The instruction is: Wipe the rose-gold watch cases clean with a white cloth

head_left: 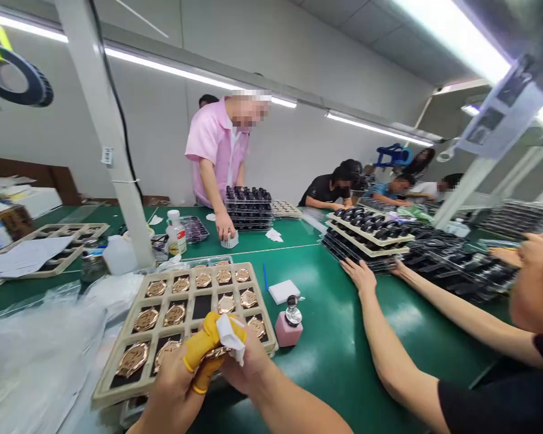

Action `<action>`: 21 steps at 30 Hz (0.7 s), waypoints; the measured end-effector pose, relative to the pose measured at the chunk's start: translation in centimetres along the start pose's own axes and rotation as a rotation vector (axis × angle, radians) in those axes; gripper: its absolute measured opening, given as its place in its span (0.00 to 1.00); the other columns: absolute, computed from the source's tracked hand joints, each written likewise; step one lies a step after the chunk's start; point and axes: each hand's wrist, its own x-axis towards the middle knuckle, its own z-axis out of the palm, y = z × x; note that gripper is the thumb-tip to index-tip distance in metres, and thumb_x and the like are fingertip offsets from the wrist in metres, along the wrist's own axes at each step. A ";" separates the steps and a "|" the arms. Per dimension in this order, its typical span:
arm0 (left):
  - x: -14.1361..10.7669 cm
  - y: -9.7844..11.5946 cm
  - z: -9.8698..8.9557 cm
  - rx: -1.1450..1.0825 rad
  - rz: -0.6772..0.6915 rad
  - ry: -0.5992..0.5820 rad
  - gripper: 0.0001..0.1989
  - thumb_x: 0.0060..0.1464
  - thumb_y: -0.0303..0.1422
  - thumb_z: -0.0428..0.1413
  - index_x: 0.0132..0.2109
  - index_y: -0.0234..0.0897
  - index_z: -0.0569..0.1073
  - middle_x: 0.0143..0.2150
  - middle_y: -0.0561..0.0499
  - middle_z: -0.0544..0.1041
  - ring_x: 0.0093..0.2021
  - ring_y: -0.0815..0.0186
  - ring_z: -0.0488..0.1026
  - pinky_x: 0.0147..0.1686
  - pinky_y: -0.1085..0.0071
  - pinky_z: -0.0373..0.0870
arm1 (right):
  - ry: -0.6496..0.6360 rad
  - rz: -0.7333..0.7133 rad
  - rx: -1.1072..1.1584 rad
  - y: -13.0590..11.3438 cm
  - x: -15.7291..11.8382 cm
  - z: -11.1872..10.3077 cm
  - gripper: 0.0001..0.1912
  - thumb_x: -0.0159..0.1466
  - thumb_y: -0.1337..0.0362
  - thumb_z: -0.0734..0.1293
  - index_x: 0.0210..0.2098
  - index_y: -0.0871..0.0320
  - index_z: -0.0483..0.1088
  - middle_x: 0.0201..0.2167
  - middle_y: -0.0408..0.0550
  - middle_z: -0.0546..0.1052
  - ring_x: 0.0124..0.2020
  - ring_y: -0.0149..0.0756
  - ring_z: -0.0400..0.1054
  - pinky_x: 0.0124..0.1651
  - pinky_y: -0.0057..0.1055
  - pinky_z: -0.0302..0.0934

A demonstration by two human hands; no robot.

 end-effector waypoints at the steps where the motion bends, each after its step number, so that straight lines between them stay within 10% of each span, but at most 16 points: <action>1: 0.5 1.0 -0.3 0.016 -0.016 -0.087 0.14 0.55 0.40 0.55 0.47 0.47 0.77 0.42 0.47 0.79 0.42 0.55 0.76 0.44 0.61 0.73 | -0.011 -0.003 -0.051 -0.1 0.0 -0.3 0.17 0.48 0.50 0.73 0.24 0.58 0.70 0.21 0.46 0.75 0.31 0.40 0.72 0.33 0.32 0.66; 5: 2.8 4.3 -1.4 -0.294 -0.347 -0.444 0.20 0.62 0.45 0.48 0.50 0.35 0.73 0.35 0.46 0.76 0.31 0.65 0.72 0.33 0.70 0.72 | 0.038 -0.131 -0.331 -1.0 -0.1 -2.0 0.14 0.52 0.53 0.73 0.30 0.57 0.74 0.26 0.46 0.77 0.33 0.39 0.72 0.35 0.32 0.66; 8: 3.4 5.1 -1.6 -0.486 -0.454 -0.406 0.23 0.61 0.47 0.49 0.56 0.35 0.66 0.36 0.48 0.74 0.29 0.68 0.71 0.28 0.74 0.70 | 0.130 -0.294 -0.598 -1.9 -0.1 -3.8 0.15 0.58 0.50 0.69 0.34 0.55 0.75 0.31 0.49 0.78 0.35 0.41 0.72 0.36 0.34 0.67; 14: 2.8 4.2 -2.1 0.033 -0.180 -0.292 0.15 0.63 0.39 0.47 0.53 0.38 0.68 0.50 0.43 0.73 0.48 0.58 0.71 0.50 0.61 0.68 | 0.106 -0.347 -0.850 -4.3 0.4 -9.7 0.13 0.55 0.52 0.71 0.35 0.54 0.77 0.29 0.50 0.78 0.38 0.45 0.73 0.35 0.36 0.68; 21: 2.7 4.0 -0.7 0.042 -0.054 -0.147 0.18 0.62 0.45 0.49 0.49 0.37 0.72 0.37 0.48 0.78 0.32 0.65 0.75 0.32 0.72 0.72 | 0.140 -0.505 -1.122 -11.5 0.7 -17.7 0.19 0.62 0.43 0.59 0.32 0.44 0.76 0.27 0.45 0.75 0.40 0.41 0.71 0.37 0.39 0.69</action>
